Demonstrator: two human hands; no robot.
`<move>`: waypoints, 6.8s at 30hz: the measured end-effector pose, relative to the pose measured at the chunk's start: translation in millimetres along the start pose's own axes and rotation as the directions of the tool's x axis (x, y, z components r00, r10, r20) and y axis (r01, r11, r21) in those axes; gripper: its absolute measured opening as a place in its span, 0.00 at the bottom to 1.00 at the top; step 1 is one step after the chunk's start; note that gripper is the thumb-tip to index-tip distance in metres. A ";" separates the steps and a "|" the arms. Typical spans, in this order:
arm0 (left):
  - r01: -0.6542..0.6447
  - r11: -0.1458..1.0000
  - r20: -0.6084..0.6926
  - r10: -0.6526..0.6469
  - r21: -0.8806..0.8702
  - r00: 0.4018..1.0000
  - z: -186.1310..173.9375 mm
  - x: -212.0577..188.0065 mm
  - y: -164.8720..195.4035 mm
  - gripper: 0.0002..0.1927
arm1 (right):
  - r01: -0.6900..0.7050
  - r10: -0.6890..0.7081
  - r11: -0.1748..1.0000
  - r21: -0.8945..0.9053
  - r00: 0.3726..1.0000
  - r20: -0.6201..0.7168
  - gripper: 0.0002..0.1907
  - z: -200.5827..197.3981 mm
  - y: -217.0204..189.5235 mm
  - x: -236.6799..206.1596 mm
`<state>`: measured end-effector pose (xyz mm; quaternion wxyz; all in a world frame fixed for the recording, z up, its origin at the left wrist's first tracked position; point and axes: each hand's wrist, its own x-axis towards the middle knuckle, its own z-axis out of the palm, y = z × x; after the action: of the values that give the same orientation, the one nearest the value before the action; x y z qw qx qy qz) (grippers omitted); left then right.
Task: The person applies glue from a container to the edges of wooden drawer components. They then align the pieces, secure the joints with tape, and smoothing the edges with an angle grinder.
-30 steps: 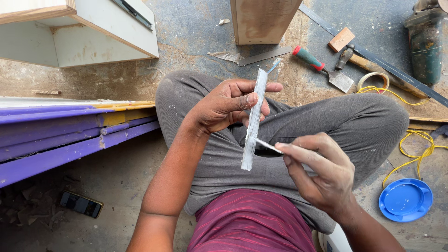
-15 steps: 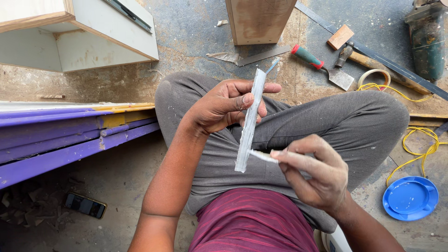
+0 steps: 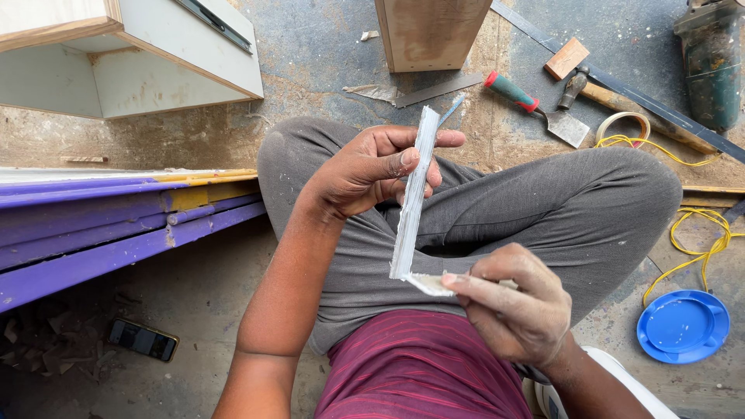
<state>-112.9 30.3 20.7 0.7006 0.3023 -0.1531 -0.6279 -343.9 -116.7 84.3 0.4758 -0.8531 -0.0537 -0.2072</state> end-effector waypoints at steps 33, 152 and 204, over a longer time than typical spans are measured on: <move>-0.413 0.896 -0.180 0.384 -0.163 0.906 -68.0 -39.7 -3.3 0.35 | -0.427 0.482 0.681 0.595 0.873 0.075 0.10 40.3 -8.7 -32.4; 0.168 -0.226 0.031 0.678 0.959 0.735 43.5 74.2 237.9 0.05 | 0.267 -0.233 0.783 -0.561 0.963 0.133 0.04 -119.6 97.1 290.7; 0.252 -0.383 0.059 0.640 0.889 0.766 44.7 72.9 256.6 0.04 | 0.196 -0.165 0.794 -0.576 0.980 0.108 0.02 -122.4 78.1 296.2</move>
<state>74.6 -43.6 201.1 0.2624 0.8536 -0.4477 0.0457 -89.3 -292.3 199.0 0.1678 -0.9538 -0.0811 -0.2358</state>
